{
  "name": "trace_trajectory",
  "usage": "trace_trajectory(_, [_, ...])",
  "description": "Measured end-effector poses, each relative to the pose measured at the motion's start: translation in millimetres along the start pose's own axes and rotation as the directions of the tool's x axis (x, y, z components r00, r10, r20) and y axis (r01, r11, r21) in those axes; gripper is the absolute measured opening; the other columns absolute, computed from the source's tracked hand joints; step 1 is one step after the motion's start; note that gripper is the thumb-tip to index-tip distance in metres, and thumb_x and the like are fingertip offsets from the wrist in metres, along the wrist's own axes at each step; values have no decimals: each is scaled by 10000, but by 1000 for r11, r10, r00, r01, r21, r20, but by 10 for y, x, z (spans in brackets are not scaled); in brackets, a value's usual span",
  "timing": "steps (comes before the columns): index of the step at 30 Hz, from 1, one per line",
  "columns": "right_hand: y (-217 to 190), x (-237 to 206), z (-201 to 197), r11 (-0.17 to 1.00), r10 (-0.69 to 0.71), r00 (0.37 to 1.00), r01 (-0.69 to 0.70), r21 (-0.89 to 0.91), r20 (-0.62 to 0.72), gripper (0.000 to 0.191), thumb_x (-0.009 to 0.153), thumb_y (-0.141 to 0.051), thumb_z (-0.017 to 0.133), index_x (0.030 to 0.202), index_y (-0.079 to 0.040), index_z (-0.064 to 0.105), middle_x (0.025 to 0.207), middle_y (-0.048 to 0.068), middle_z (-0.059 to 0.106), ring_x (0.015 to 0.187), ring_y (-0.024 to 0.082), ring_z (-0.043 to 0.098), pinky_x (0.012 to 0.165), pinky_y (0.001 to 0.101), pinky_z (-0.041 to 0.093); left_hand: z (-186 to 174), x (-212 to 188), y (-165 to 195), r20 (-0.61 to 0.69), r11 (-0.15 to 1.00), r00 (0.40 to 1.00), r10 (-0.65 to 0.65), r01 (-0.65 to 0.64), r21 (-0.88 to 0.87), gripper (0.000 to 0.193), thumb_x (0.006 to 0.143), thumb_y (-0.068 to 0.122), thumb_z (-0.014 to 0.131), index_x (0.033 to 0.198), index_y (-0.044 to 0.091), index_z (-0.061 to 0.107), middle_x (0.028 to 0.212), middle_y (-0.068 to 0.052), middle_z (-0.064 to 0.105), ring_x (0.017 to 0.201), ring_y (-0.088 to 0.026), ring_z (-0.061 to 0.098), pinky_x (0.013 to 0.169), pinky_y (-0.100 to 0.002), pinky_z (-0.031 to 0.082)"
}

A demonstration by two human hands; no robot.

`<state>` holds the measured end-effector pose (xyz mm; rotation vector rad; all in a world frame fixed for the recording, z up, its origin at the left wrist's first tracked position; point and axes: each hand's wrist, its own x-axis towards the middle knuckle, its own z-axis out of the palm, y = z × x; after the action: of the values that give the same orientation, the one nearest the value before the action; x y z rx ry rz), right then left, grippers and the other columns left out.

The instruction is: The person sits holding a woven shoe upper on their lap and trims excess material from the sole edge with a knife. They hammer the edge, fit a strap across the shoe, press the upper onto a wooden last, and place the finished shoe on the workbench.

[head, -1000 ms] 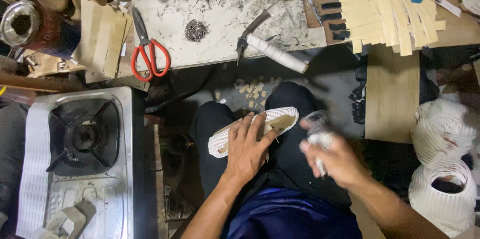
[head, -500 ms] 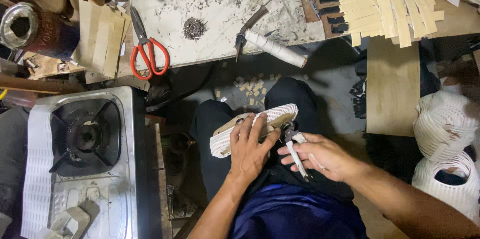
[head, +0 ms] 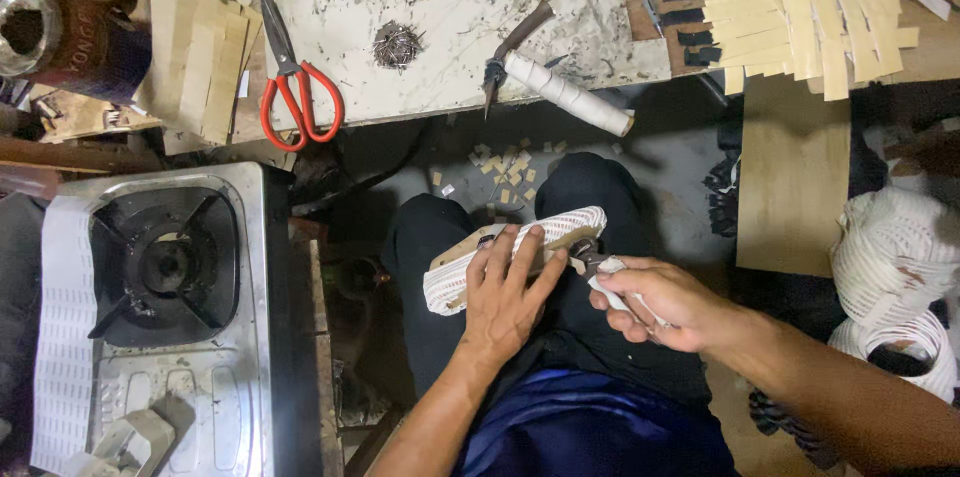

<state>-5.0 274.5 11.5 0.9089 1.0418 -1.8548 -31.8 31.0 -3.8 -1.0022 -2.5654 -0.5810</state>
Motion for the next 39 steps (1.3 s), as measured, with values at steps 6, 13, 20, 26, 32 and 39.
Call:
trace_trajectory(6, [-68,154,-213,966,0,997,21,-259,79,417,964,-204,531,1365,-107,586,749,54,570,451,115,453,350,277,296,10,56,-101,-6,999,1000,30,-30,26,462,918,149,617,1379,177,642,1462,-103,576,1319,-331,564,1068,-463,404])
trace_trajectory(13, [-480,240,-703,862,136,950,26,-506,281,451,965,-227,579,1383,-59,600,692,23,542,430,92,455,334,259,319,-92,166,-207,62,996,997,55,-51,-71,473,926,151,601,1398,176,624,1497,-126,560,1324,-337,575,1064,-477,430])
trace_trajectory(20, [-1212,-329,-763,311,80,997,-12,-951,14,327,1025,-329,575,984,-7,613,633,56,572,489,139,565,435,298,490,-239,379,-303,182,995,978,104,-104,-7,531,894,175,592,1410,303,598,1524,-166,524,1298,-363,571,1078,-488,447])
trace_trajectory(26, [-1921,-341,111,-315,-346,938,-100,-944,16,265,1001,-393,532,1035,-157,647,695,107,679,652,269,699,669,452,573,-260,516,-308,153,995,984,87,-79,-55,495,939,343,669,1425,321,575,1482,-165,523,1159,-364,580,989,-476,455])
trace_trajectory(32, [-2423,416,1331,-613,-579,561,179,-770,592,373,898,-185,564,1246,-75,639,890,274,705,858,473,684,789,564,537,-316,577,-346,191,997,980,57,-65,36,547,920,383,694,1445,317,556,1454,-156,538,1082,-339,584,926,-463,460])
trace_trajectory(39, [-2627,772,1703,-636,-611,493,160,-755,619,274,950,-196,553,1165,-33,601,936,248,706,922,461,677,799,557,537,-376,536,-453,226,999,974,-7,-3,45,665,843,370,718,1473,267,529,1463,-139,540,1116,-332,593,946,-483,465])
